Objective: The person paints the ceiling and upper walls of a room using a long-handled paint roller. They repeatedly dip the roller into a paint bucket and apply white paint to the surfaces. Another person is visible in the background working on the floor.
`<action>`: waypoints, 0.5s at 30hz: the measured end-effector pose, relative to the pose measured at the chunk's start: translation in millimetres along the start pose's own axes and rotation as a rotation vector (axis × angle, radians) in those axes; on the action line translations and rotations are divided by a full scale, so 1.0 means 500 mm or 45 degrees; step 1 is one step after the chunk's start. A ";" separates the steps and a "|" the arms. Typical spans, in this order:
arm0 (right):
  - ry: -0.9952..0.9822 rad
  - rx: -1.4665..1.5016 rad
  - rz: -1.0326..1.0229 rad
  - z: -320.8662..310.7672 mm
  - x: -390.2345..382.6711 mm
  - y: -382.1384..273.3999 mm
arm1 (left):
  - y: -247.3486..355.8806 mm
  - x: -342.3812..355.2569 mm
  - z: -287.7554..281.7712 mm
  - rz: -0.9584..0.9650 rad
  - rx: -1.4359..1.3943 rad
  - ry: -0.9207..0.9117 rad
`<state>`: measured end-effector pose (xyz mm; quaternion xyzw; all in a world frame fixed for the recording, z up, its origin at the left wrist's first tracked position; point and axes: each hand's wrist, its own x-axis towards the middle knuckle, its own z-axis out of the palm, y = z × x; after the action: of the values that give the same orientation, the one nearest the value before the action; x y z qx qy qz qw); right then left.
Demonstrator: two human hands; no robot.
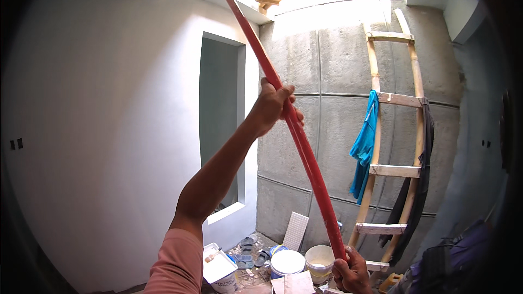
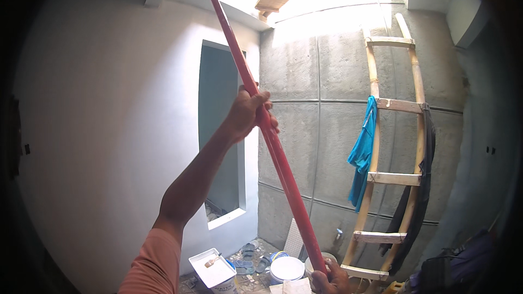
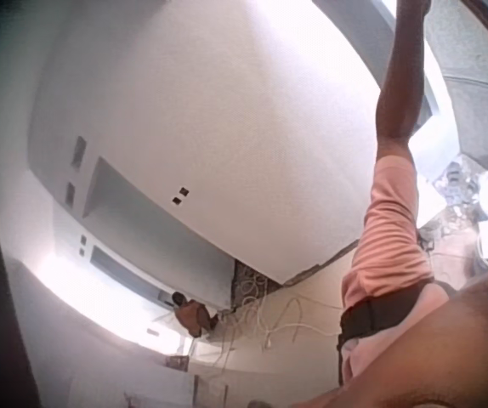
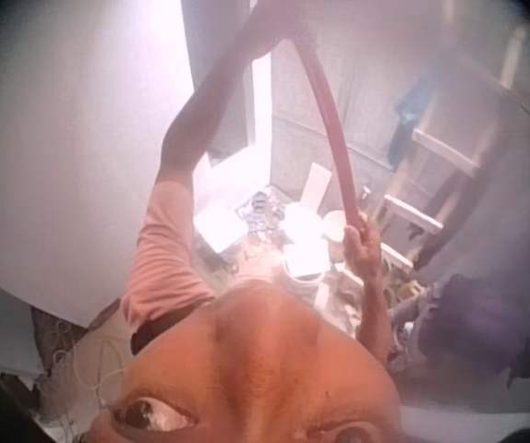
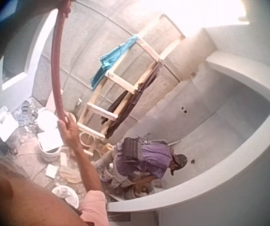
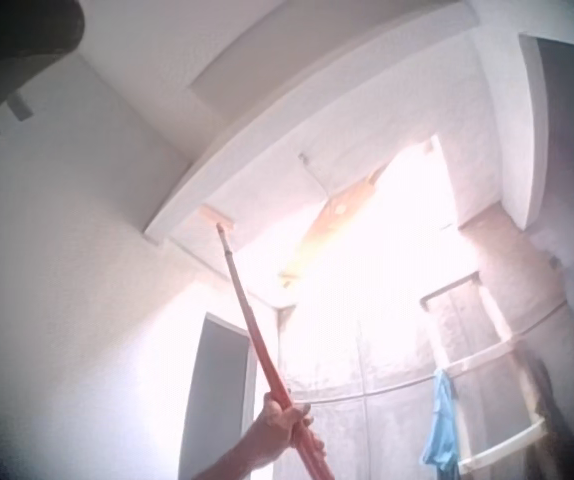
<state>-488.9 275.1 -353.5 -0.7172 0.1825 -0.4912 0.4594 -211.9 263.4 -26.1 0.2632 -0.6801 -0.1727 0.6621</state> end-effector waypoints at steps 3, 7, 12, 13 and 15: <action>0.039 -0.004 0.034 -0.048 -0.059 0.022 | 0.000 -0.023 0.057 -0.022 0.007 -0.088; 0.022 0.102 -0.061 -0.064 -0.121 0.037 | 0.010 -0.062 0.131 -0.055 0.047 -0.206; 0.111 0.073 0.060 -0.095 -0.201 0.111 | -0.005 -0.103 0.189 -0.119 0.010 -0.339; 0.094 0.033 0.077 -0.100 -0.207 0.114 | -0.010 -0.110 0.193 -0.114 -0.027 -0.358; 0.136 -0.046 0.188 -0.104 -0.223 0.125 | -0.016 -0.125 0.206 -0.122 -0.123 -0.365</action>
<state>-572.8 297.6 -460.7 -0.6826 0.2680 -0.4902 0.4711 -314.0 281.8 -87.9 0.2359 -0.7451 -0.2726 0.5612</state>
